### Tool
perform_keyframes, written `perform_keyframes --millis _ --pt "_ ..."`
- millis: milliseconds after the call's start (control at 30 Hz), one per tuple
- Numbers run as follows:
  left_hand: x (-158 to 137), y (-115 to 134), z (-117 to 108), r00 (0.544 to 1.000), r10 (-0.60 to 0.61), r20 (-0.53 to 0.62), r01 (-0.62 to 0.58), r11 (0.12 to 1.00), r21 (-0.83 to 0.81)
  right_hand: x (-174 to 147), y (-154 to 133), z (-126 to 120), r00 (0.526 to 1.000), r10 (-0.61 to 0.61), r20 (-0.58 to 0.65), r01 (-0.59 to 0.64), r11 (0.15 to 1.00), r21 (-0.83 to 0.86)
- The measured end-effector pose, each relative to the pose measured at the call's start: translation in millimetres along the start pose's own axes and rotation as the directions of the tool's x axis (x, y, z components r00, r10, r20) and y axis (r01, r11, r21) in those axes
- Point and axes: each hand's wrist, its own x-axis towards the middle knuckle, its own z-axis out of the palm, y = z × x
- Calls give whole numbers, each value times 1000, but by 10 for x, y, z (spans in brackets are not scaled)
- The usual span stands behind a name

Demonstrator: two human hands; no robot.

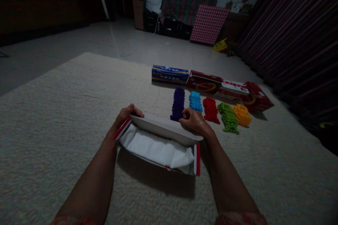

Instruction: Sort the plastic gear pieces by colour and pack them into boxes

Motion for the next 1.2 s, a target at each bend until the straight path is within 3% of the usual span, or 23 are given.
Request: perform_keyframes --millis 267,500,633,767,900,1033,1200 --pt "-13 40 28 1000 7 -11 -7 1000 16 -2 4 -13 992 -123 20 122 992 29" --pt "2 13 21 1000 -13 -16 13 1000 -1 -29 -12 -188 979 -122 -162 144 981 132" --pt "13 -22 16 999 -33 -27 31 998 -55 -289 -298 -488 949 -175 -261 243 936 255" --pt "-5 -9 24 998 -66 -2 65 995 -80 -620 -827 -623 955 -280 -100 298 908 295" --pt "-20 46 51 996 -84 -4 83 991 -100 -790 -1267 -344 910 -390 139 346 902 259" --pt "-12 71 66 997 -77 -6 76 991 -110 -804 -1423 26 885 -382 265 349 922 167" --pt "-15 61 72 996 -92 -10 90 988 -124 -698 -1429 222 890 -273 365 241 961 131"
